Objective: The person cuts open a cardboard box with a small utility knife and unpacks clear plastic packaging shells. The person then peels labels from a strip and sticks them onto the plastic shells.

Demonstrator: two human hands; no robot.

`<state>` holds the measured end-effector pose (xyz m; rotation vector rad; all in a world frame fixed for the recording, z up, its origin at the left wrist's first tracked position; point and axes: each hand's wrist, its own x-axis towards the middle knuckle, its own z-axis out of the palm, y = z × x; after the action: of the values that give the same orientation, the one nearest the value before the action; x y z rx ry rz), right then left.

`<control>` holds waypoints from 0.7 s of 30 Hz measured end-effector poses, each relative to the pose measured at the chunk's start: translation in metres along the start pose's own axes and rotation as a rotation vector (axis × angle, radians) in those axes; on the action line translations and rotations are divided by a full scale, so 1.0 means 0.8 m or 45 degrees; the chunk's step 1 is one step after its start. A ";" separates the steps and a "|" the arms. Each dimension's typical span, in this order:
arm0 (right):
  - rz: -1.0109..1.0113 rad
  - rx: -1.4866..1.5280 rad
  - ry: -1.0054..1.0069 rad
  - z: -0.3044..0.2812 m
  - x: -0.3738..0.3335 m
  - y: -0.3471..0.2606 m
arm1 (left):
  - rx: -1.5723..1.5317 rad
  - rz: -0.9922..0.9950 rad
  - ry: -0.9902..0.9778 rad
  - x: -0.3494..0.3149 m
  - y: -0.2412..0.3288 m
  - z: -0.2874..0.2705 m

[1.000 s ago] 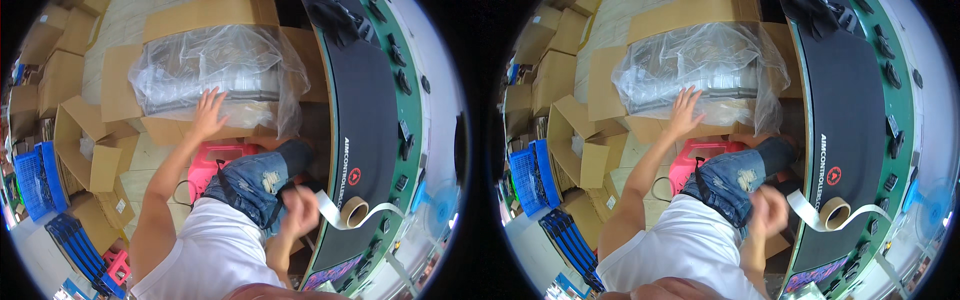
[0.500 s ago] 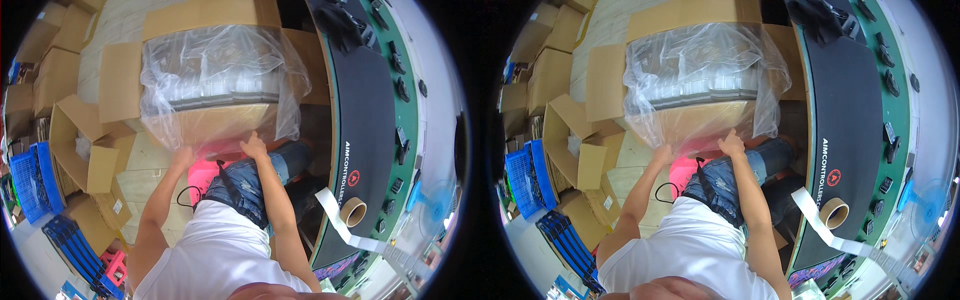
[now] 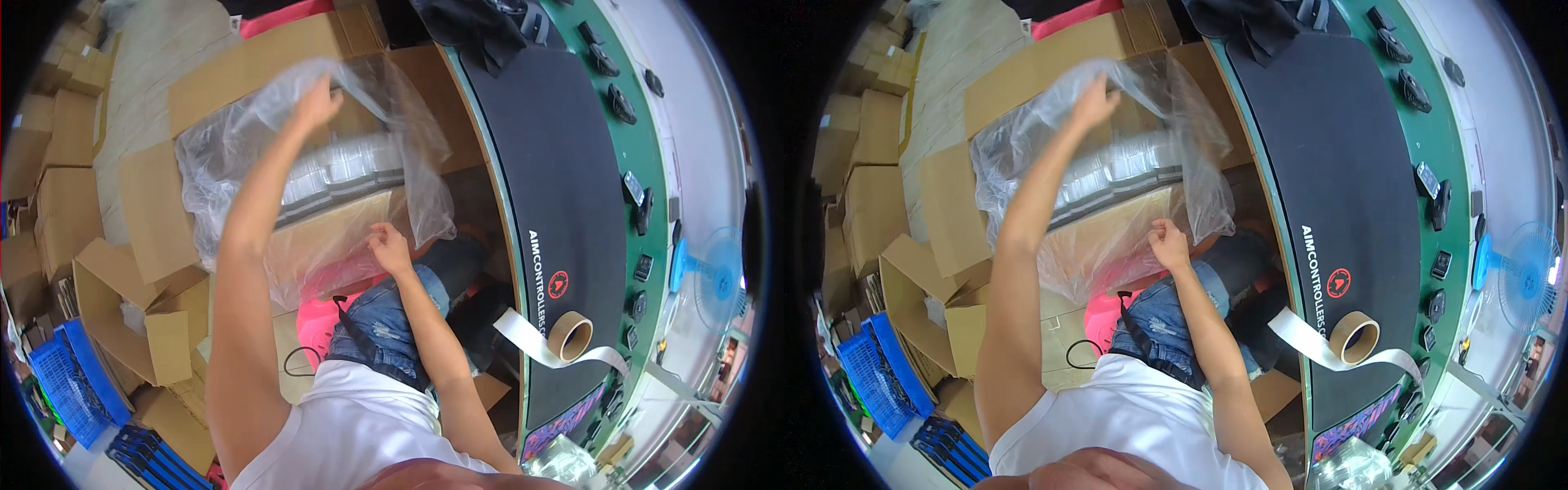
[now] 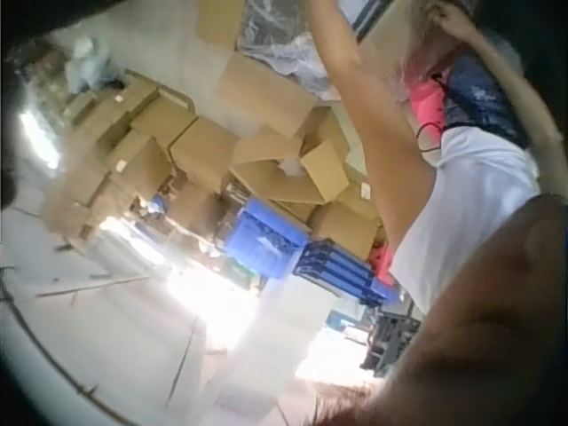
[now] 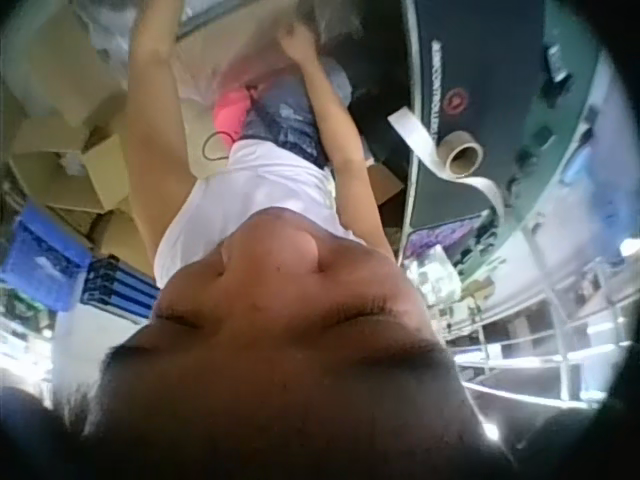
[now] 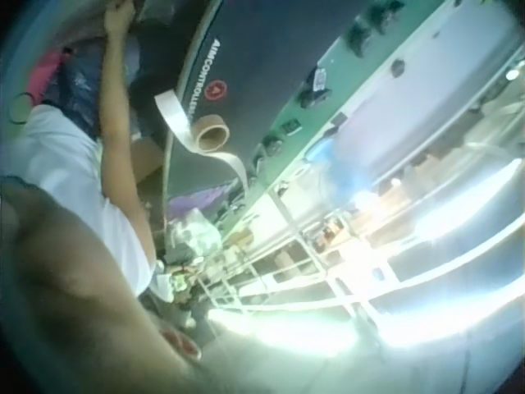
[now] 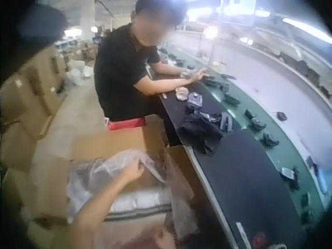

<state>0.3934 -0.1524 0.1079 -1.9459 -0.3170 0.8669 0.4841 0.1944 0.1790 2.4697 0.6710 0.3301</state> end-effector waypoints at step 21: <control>0.153 0.944 -0.053 -0.074 0.034 -0.033 | -0.100 -0.645 0.157 -0.024 0.109 0.148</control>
<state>0.4572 -0.1631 0.1358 -1.2645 0.0996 0.9347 0.5450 0.0683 0.1307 2.1227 1.2719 0.3022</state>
